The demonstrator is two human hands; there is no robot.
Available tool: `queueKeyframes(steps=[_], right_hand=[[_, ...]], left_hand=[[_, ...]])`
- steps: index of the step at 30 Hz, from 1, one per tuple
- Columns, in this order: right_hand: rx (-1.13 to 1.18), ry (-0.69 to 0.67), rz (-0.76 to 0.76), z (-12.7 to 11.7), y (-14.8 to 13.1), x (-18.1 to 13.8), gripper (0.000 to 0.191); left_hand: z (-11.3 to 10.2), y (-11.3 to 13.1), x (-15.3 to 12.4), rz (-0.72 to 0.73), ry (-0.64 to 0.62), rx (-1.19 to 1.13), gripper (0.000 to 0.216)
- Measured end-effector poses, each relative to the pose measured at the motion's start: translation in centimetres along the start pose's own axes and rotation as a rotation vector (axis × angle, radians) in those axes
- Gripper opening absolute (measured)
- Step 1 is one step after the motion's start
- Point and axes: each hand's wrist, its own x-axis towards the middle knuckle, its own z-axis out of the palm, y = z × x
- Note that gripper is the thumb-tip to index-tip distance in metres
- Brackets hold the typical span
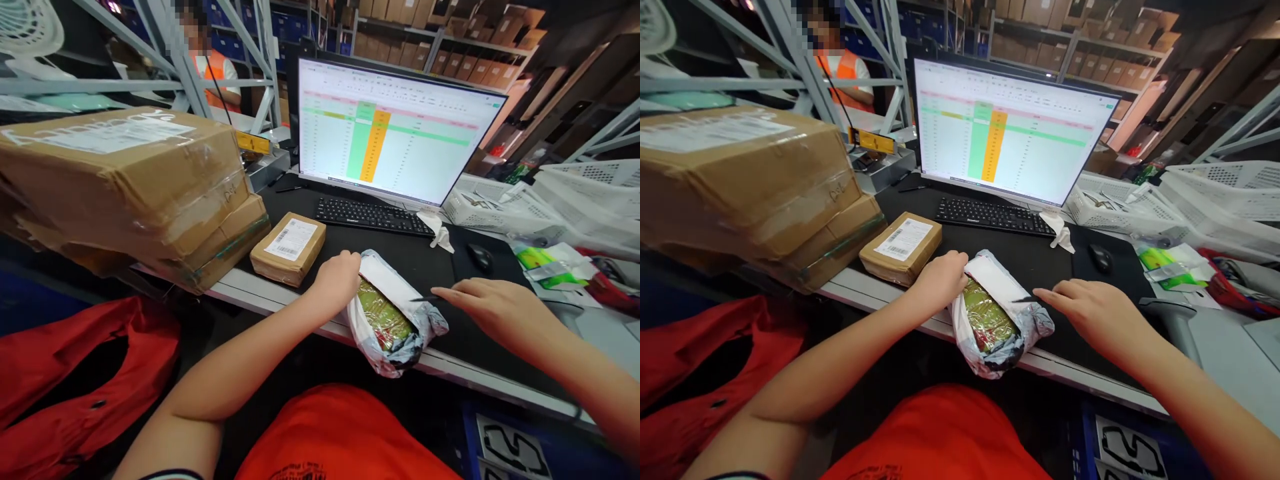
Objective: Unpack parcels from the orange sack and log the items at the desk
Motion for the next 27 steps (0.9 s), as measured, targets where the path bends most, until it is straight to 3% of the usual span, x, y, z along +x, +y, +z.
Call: queueKeyframes(steps=[4,7,9,10,12,15,18,23,27], right_hand=[[-0.037,-0.019,-0.062,-0.8,-0.5,-4.0,0.054],[-0.056,-0.002,-0.060,-0.3,-1.2,-4.9,0.057],[-0.063,0.015,-0.061,0.1,-1.4,-4.6,0.056],[-0.062,0.021,-0.069,0.1,-1.4,-4.3,0.054],[-0.051,0.032,-0.095,0.1,-0.9,-3.8,0.051],[-0.032,0.076,-0.129,-0.2,0.1,-3.2,0.048],[-0.031,0.124,-0.174,0.0,0.5,-2.6,0.041],[-0.066,0.112,-0.237,1.0,-0.1,-1.0,0.024],[-0.100,0.057,-0.148,2.5,3.0,-1.6,0.031]], left_hand=[[0.1,1.7,0.5,0.133,0.050,0.018,0.027],[0.4,2.7,1.2,0.499,0.077,-0.073,0.043],[0.7,3.3,1.9,0.746,0.003,-0.110,0.066],[0.9,3.6,2.3,0.816,-0.048,-0.093,0.067],[1.3,4.0,3.0,0.870,-0.107,0.013,0.049],[2.2,4.3,3.2,0.911,-0.045,0.249,0.022],[3.3,4.1,2.9,0.949,0.081,0.374,0.020],[4.7,3.4,3.0,0.988,0.228,0.349,0.018],[5.3,3.1,3.2,1.009,0.375,0.258,0.022]])
